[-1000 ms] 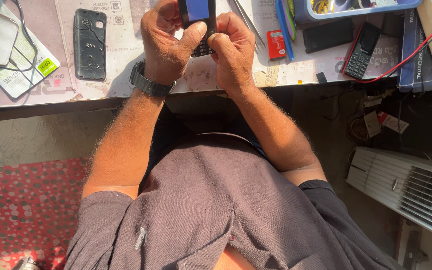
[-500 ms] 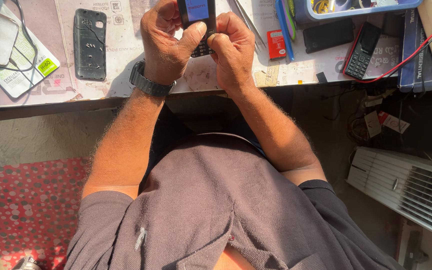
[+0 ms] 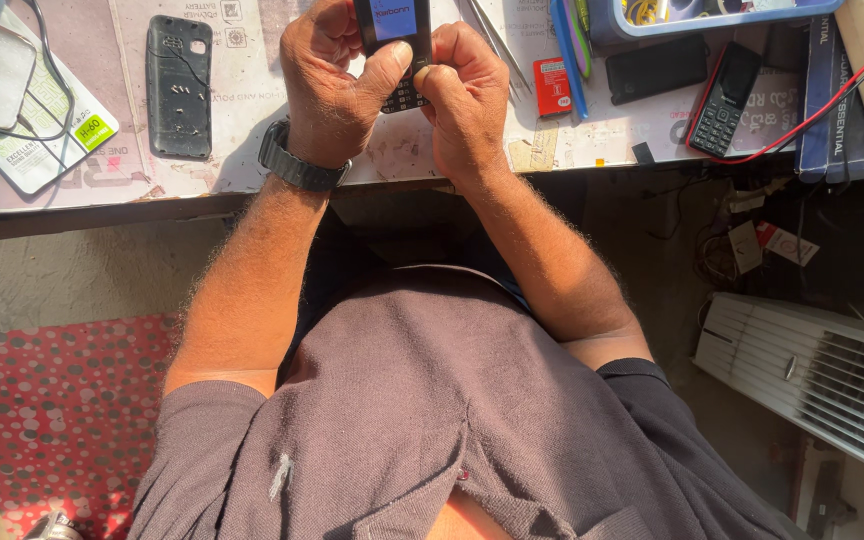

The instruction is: The person assembles a red feature phone by inserting a battery, closing the back cover, and pressing buttons to test the device. The person then removes the battery and reinserts it, repeating the button-press test.

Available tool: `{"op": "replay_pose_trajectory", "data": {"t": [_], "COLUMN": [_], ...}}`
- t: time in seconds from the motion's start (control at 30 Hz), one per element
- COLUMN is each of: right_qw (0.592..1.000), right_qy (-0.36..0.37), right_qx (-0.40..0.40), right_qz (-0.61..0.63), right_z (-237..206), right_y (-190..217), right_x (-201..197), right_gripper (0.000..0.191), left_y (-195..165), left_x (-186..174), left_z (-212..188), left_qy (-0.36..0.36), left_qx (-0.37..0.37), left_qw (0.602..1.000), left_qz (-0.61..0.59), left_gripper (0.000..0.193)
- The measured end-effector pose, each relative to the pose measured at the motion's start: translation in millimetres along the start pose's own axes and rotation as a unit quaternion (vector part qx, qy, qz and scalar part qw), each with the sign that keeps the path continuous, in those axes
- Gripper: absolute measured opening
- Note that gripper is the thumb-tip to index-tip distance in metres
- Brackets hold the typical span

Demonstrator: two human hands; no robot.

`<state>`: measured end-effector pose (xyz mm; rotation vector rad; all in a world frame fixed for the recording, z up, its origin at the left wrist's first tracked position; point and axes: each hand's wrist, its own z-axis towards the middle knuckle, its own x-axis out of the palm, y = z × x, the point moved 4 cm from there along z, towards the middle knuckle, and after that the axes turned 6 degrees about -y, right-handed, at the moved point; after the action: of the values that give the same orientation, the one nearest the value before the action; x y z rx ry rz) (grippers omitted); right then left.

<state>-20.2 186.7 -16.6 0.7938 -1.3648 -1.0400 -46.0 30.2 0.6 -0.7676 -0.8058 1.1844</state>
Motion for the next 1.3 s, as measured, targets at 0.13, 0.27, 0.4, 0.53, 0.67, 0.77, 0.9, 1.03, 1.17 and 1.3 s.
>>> {"op": "replay_pose_trajectory", "data": {"t": [0.13,0.27,0.4,0.53,0.67,0.77,0.9,1.03,1.17,1.3], "right_qw": [1.0,1.0,1.0,1.0,1.0,1.0,1.0,1.0,1.0,1.0], "right_qy": [0.005,0.004,0.004,0.003,0.004,0.004,0.008,0.004,0.008,0.002], "right_qx": [-0.003,-0.005,-0.004,0.001,-0.001,-0.001,-0.008,0.001,-0.001,0.005], "right_qz": [0.006,-0.003,0.001,0.0,0.002,0.011,0.002,-0.001,-0.009,-0.002], "right_z": [0.1,0.7,1.0,0.5,0.5,1.3,-0.6,-3.3,-3.1,-4.0], "right_y": [0.6,0.8,1.0,1.6,2.2,2.1,1.6,-0.2,0.8,1.7], "right_x": [-0.6,-0.2,0.4,0.9,1.8,1.5,0.0,-0.6,0.0,0.7], "right_gripper": [0.01,0.009,0.009,0.009,0.009,0.009,0.009,0.009,0.008,0.008], "left_y": [-1.0,-1.9,-2.9,-4.3,-4.6,-3.7,-2.4,-1.1,-0.6,-0.9], "left_x": [0.5,1.0,0.9,1.0,1.2,1.3,1.0,0.4,0.2,0.0], "left_z": [0.0,0.7,1.4,1.6,1.3,0.8,-0.5,-4.1,-3.9,-4.2], "left_qy": [-0.003,-0.002,-0.003,-0.001,-0.004,-0.005,0.004,0.002,0.005,0.006], "left_qx": [-0.005,-0.006,-0.005,-0.002,-0.011,-0.014,0.0,0.001,0.005,-0.002], "left_qw": [1.0,1.0,1.0,1.0,1.0,1.0,1.0,1.0,1.0,1.0], "left_qz": [-0.008,-0.008,-0.003,-0.006,-0.014,-0.018,-0.02,-0.016,-0.016,-0.02], "left_gripper": [0.022,0.021,0.021,0.022,0.022,0.023,0.024,0.025,0.026,0.026]}}
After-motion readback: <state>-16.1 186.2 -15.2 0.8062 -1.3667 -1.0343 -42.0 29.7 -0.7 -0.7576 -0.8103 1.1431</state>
